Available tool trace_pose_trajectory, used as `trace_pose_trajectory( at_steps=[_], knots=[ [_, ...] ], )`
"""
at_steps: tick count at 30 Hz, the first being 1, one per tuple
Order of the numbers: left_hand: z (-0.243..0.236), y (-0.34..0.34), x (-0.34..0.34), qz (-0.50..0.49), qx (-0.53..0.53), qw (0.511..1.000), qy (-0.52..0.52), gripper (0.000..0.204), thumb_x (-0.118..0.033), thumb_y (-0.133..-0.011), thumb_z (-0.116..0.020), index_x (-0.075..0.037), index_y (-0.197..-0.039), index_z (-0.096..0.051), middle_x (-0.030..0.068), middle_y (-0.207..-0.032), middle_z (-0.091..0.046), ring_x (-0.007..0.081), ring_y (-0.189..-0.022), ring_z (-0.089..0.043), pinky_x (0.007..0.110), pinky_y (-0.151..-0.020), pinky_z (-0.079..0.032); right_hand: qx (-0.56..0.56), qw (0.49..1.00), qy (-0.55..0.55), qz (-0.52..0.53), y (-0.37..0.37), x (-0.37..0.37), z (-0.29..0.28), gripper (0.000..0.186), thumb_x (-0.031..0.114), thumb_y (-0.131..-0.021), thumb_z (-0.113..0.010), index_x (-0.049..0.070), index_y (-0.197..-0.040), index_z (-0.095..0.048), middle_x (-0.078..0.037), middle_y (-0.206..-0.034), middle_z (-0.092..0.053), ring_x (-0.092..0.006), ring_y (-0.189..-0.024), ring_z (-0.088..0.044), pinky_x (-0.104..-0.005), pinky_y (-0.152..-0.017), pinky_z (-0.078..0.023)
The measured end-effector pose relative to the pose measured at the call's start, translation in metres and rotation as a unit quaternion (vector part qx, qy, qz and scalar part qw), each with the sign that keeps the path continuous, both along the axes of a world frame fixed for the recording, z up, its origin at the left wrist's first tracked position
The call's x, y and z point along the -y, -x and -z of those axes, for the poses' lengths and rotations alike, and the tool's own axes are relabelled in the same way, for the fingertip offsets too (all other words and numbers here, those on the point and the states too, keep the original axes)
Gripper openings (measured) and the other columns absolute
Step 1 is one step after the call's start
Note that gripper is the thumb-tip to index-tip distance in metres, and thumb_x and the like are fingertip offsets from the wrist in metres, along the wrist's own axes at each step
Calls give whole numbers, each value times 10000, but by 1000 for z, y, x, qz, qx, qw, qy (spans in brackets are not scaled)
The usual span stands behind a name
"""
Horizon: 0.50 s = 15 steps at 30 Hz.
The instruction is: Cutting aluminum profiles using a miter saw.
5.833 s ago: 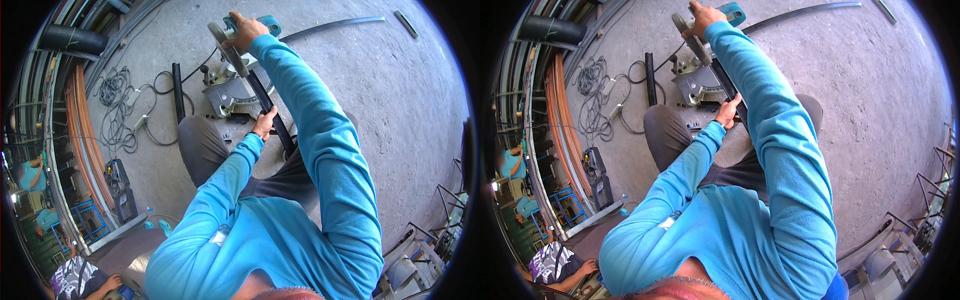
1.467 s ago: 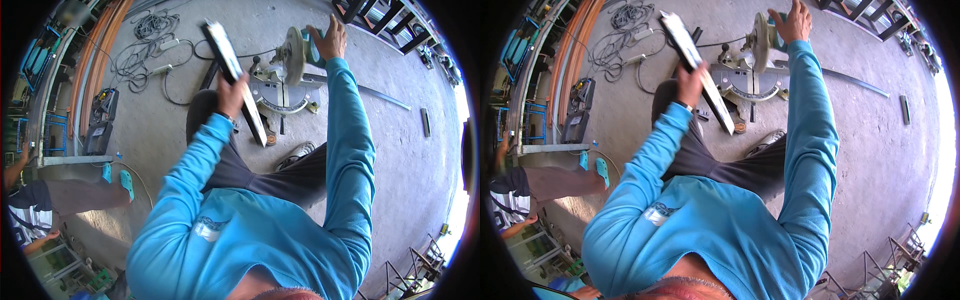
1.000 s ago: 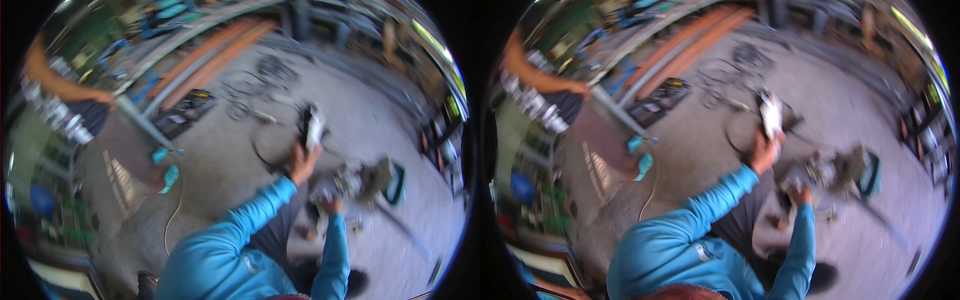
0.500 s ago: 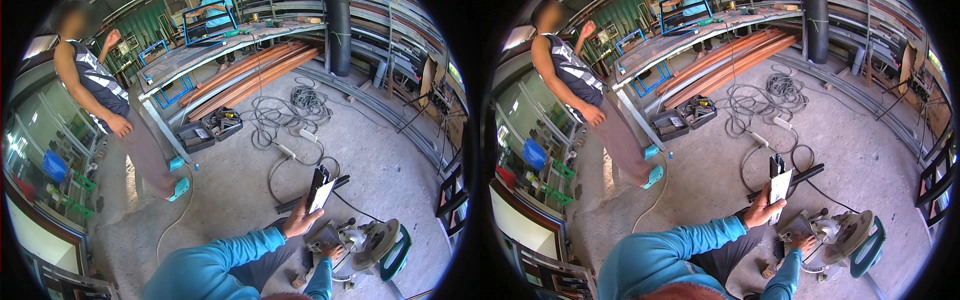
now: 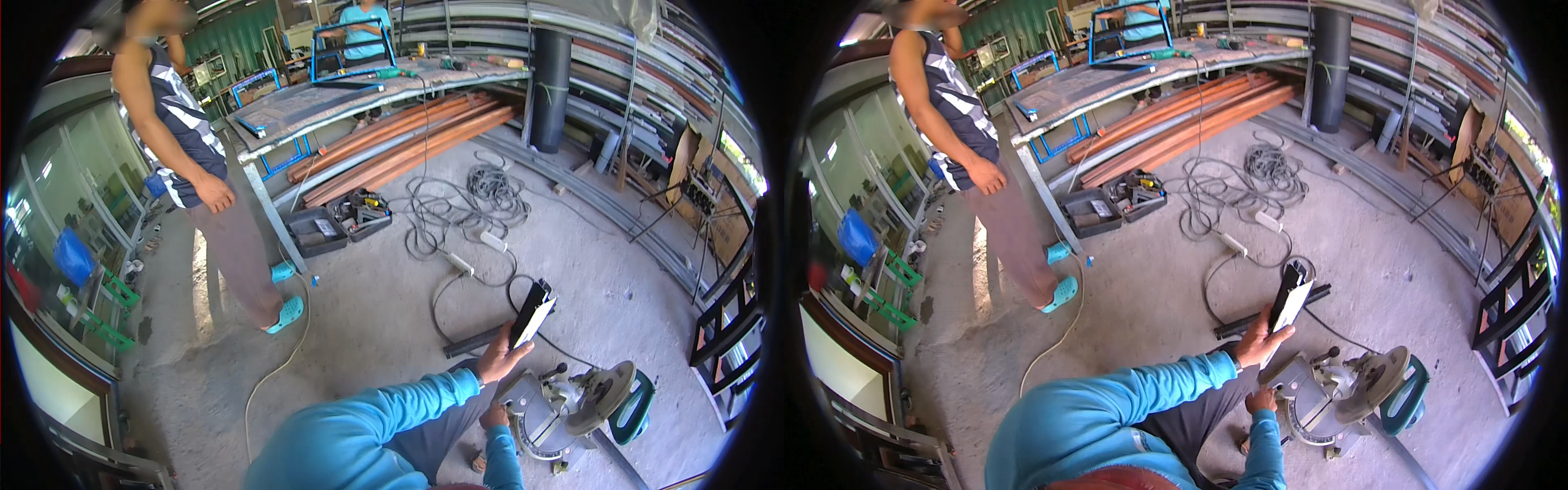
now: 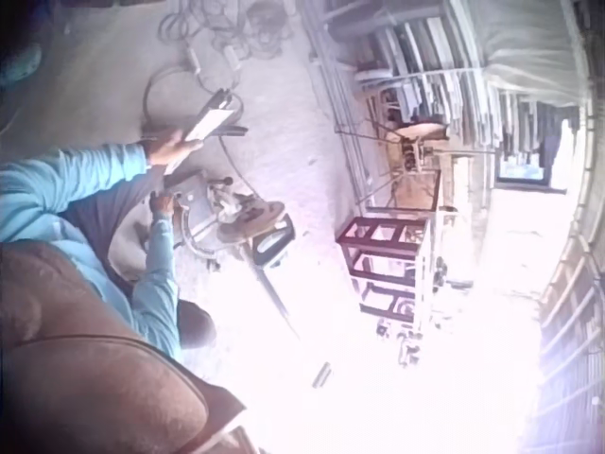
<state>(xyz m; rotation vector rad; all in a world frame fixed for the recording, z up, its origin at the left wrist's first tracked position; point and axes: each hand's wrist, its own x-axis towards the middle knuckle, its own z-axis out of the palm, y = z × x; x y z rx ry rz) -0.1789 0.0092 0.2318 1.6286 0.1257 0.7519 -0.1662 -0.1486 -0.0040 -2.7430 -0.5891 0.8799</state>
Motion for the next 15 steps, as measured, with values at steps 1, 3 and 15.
trace_pose_trajectory(
  at_steps=[1,3,15],
  knots=[
    [0,0,1,-19,3,1000,-2,553,-299,-958,-696,-25,-1360,-434,184,-1185,-603,279,-1112,-600,389,-940,-471,6,1000,-4,-2,-8,-3,-11,649,392,-832,-683,100,-1382,-503,-218,-1406,-537,-399,-1258,-568,-509,-1015,-489],
    [1,-1,-4,-33,14,999,-11,483,-319,-960,-697,-29,-1262,-458,160,-1110,-606,250,-1034,-602,386,-889,-487,18,995,-56,-82,-16,-4,-42,533,355,-823,-700,94,-1275,-591,-229,-1308,-609,-398,-1200,-606,-491,-998,-505],
    [2,-5,-3,-39,27,998,-46,490,-340,-953,-687,-33,-1256,-456,199,-1098,-616,329,-1030,-627,408,-885,-487,82,980,-160,-86,-7,12,-77,541,405,-828,-724,71,-1241,-618,-245,-1208,-654,-414,-1152,-617,-489,-986,-495]
  ],
)
